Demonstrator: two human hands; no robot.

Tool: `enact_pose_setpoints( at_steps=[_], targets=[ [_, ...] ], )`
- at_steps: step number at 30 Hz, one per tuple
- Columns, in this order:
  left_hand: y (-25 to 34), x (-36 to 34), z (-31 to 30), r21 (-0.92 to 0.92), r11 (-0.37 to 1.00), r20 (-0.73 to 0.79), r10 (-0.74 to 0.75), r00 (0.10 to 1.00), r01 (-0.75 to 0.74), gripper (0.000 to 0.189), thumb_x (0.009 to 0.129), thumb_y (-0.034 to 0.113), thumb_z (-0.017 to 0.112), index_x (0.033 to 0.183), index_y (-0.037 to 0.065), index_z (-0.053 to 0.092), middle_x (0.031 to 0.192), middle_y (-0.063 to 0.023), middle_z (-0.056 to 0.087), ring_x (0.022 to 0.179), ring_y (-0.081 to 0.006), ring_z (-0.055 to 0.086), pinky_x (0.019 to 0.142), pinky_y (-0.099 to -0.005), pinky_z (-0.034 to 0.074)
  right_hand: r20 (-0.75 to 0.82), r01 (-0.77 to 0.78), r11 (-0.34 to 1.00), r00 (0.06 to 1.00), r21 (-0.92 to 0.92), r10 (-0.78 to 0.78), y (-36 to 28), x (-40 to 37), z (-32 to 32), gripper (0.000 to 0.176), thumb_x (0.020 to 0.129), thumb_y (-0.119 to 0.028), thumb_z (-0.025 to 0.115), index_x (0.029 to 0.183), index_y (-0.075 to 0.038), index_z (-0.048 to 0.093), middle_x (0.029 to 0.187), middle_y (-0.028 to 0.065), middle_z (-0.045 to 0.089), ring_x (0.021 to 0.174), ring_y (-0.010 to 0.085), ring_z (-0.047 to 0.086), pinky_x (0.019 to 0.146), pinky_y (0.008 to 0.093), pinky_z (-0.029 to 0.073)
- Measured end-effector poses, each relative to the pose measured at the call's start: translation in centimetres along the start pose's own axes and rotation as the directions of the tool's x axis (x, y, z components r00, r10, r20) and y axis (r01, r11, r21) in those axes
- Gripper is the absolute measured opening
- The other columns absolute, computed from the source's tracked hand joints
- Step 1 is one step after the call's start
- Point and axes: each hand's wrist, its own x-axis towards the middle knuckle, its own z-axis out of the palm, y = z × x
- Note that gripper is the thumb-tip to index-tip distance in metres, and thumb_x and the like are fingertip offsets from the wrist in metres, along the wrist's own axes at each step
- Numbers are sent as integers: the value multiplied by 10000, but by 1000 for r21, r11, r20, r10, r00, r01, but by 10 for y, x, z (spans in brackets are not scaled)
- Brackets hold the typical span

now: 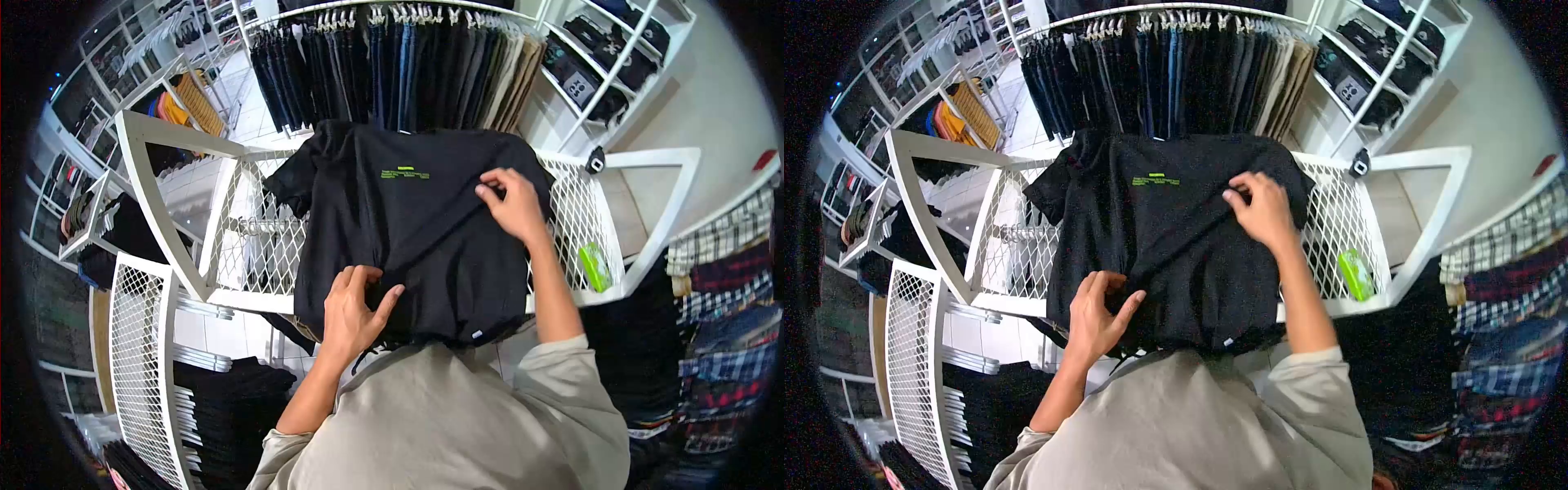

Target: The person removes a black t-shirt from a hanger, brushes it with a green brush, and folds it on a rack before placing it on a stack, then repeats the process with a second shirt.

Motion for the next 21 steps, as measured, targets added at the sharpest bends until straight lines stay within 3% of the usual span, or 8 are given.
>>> enact_pose_setpoints(
  at_steps=[4, 7, 9, 11, 13, 16, 17, 21],
  targets=[
    [-2, -39, -3, -2, 997, -113, 73, 991, -73, 278, 842, 193, 795, 988, -3, 662, 932, -149, 660, 907, -316, 636, 809, -395, 507, -203, 15, 995, 979, 98, 5, -50, -108, 1, 181, 872, -126, 754, 1014, -24, 706, 869, 102, 678, 732, 240, 650, 676, 354, 522],
    [-9, -80, 2, 40, 989, -199, 148, 969, -143, 271, 836, 146, 795, 1026, -3, 672, 921, -130, 667, 889, -303, 634, 809, -389, 505, -416, -70, 977, 897, 201, 150, -79, -184, 19, 125, 891, -122, 755, 963, -35, 700, 742, 57, 586, 567, 146, 539, 534, 295, 440],
    [-19, -108, 12, -76, 986, -209, 130, 969, -149, 289, 837, 168, 796, 1047, 12, 673, 874, -100, 658, 821, -285, 624, 761, -392, 494, -441, -92, 968, 877, 232, 189, -85, -228, 38, 126, 888, -141, 766, 891, -46, 682, 716, 29, 556, 499, 112, 478, 472, 270, 390],
    [-21, -136, 19, -181, 982, -127, 39, 991, -62, 304, 852, 174, 790, 1078, 11, 668, 829, -101, 660, 793, -281, 637, 739, -381, 511, -386, -124, 962, 898, 244, 213, -93, -258, 53, 159, 879, -172, 779, 877, -52, 675, 709, 26, 552, 502, 127, 497, 477, 278, 406],
    [-20, -160, 24, -214, 976, -71, 23, 997, -37, 308, 856, 184, 789, 1087, 17, 672, 819, -96, 668, 804, -275, 642, 739, -377, 514, -304, -217, 967, 920, 135, 249, -92, -280, 67, 281, 862, -310, 795, 972, -85, 665, 839, 52, 595, 538, 184, 567, 505, 337, 456],
    [-13, -184, 27, -258, 966, 1, 27, 1000, -26, 294, 883, 173, 776, 1095, 3, 665, 818, -110, 667, 747, -213, 650, 721, -325, 520, -271, -247, 967, 928, 69, 256, -88, -284, 83, 397, 852, -423, 777, 1033, -99, 635, 934, 78, 603, 777, 272, 658, 638, 415, 527],
    [-11, -192, 25, -284, 959, 40, 28, 999, -15, 296, 886, 180, 774, 1097, 4, 665, 815, -112, 671, 735, -207, 649, 711, -323, 521, -248, -281, 958, 925, 60, 287, -88, -284, 88, 381, 858, -421, 770, 1009, -103, 625, 963, 100, 598, 859, 313, 657, 683, 436, 534],
    [-6, -205, 17, -284, 959, 85, 41, 996, -15, 287, 895, 184, 763, 1096, 4, 665, 814, -117, 674, 720, -195, 653, 687, -324, 524, -283, -265, 964, 925, 3, 255, -69, -277, 112, 283, 901, -336, 726, 971, -92, 600, 992, 130, 584, 867, 377, 633, 707, 471, 520]
  ],
)
